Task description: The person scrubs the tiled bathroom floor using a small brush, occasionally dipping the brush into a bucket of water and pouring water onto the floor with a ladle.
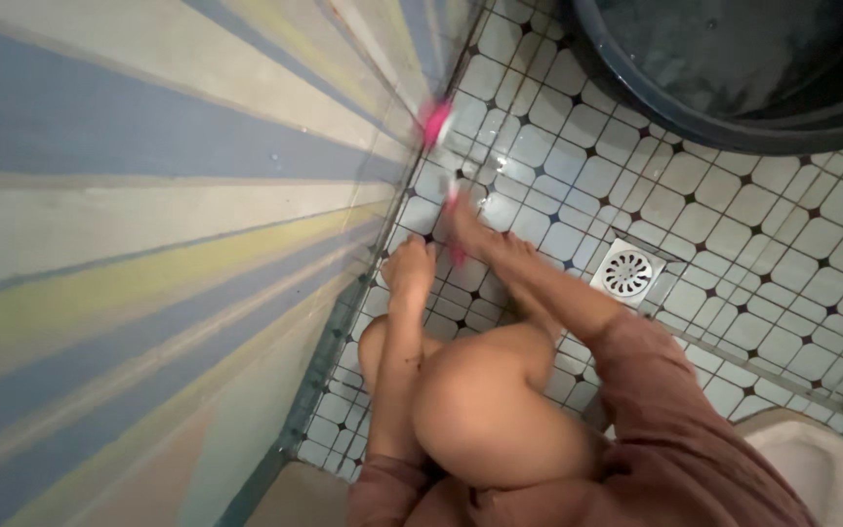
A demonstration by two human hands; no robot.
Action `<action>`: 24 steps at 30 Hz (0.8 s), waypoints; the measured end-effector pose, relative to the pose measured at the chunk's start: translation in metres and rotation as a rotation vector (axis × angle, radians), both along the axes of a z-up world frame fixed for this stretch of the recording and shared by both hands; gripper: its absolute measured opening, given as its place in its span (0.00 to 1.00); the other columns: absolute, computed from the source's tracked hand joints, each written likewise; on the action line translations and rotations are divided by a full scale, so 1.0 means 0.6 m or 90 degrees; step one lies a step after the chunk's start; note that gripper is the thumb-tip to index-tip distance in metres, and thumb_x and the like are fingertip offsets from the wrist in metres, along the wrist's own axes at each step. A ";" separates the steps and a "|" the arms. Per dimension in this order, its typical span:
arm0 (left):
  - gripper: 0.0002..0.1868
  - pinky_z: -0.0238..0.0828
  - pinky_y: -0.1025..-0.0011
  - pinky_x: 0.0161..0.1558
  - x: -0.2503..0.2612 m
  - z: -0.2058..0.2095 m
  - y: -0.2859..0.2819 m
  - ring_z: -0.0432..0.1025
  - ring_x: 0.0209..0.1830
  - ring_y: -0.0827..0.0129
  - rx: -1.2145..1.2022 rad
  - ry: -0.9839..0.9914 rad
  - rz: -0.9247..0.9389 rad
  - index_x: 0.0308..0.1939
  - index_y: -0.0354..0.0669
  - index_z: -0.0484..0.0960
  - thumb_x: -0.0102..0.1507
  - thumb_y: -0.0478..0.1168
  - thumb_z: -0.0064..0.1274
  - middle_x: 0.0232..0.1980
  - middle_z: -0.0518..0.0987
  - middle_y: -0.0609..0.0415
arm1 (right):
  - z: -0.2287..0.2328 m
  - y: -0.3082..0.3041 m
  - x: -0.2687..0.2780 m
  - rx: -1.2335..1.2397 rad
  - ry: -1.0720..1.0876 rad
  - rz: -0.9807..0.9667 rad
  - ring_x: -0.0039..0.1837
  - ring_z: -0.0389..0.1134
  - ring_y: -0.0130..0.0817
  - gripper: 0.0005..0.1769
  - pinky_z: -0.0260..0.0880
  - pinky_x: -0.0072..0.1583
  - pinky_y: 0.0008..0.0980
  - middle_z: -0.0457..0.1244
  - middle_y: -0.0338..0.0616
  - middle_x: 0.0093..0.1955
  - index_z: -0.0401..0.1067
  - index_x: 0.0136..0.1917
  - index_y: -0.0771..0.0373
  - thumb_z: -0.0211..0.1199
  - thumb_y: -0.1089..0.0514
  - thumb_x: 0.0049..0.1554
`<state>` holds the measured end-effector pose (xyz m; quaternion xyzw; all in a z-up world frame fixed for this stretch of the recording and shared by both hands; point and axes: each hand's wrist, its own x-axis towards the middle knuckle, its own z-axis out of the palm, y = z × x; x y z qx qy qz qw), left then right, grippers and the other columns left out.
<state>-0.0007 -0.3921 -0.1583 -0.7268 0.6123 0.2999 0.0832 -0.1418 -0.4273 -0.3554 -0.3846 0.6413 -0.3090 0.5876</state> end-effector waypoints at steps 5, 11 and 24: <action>0.23 0.72 0.51 0.55 -0.006 -0.012 0.002 0.78 0.55 0.49 0.126 -0.060 -0.018 0.54 0.42 0.80 0.66 0.55 0.49 0.52 0.83 0.43 | 0.006 0.051 0.003 0.076 -0.035 -0.001 0.33 0.61 0.38 0.25 0.63 0.34 0.43 0.61 0.45 0.33 0.60 0.42 0.59 0.36 0.39 0.67; 0.21 0.72 0.53 0.56 -0.023 -0.020 0.002 0.78 0.55 0.49 0.122 -0.025 0.009 0.58 0.41 0.78 0.70 0.52 0.44 0.53 0.84 0.43 | -0.010 -0.187 -0.079 -0.087 0.090 -0.003 0.34 0.60 0.35 0.24 0.62 0.35 0.42 0.60 0.41 0.32 0.62 0.38 0.60 0.37 0.42 0.65; 0.20 0.72 0.52 0.57 -0.030 -0.032 -0.013 0.77 0.57 0.49 0.187 -0.039 0.004 0.57 0.43 0.80 0.69 0.49 0.42 0.55 0.83 0.43 | 0.000 -0.246 -0.113 -0.054 0.082 -0.064 0.33 0.68 0.38 0.18 0.68 0.33 0.40 0.64 0.44 0.34 0.58 0.46 0.58 0.41 0.42 0.65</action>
